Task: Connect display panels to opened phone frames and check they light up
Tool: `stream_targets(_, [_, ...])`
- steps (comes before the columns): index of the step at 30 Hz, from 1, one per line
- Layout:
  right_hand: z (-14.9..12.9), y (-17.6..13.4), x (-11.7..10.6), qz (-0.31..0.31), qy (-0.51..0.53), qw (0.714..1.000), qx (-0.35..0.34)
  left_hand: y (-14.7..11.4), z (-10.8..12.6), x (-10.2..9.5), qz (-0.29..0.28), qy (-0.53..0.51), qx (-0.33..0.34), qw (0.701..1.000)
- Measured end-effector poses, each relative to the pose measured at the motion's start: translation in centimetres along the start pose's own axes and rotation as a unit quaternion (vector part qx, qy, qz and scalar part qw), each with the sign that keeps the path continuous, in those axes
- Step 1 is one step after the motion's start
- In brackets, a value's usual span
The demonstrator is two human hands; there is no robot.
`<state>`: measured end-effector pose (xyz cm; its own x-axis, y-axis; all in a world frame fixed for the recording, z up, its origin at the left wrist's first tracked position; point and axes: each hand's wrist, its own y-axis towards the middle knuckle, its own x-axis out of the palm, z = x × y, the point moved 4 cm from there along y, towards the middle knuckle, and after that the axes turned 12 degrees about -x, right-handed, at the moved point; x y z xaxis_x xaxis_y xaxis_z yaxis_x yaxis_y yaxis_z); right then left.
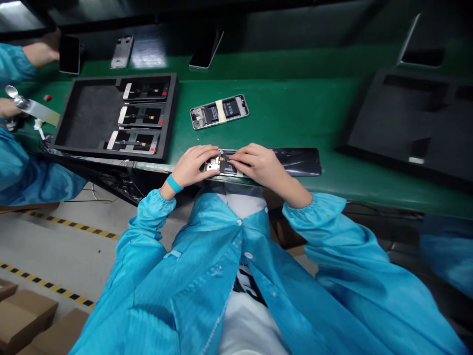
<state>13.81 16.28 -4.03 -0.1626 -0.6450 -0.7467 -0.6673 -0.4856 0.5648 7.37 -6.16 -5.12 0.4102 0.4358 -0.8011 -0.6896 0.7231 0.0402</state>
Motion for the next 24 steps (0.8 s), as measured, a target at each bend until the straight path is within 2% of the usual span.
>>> stream_targets(10, [-0.3, -0.03, -0.2, 0.0, -0.015, 1.0, -0.001, -0.05, -0.1, 0.05, 0.002, 0.016, 0.008, 1.0])
stream_targets(18, [-0.31, 0.03, -0.3, -0.026, -0.012, 0.999, -0.015, -0.38, -0.22, 0.17, 0.005, 0.089, 0.066, 0.994])
stream_targets(24, [0.08, -0.19, 0.02, -0.046, 0.026, 0.998, 0.027, -0.15, 0.2, 0.15, -0.019, 0.132, 0.086, 0.987])
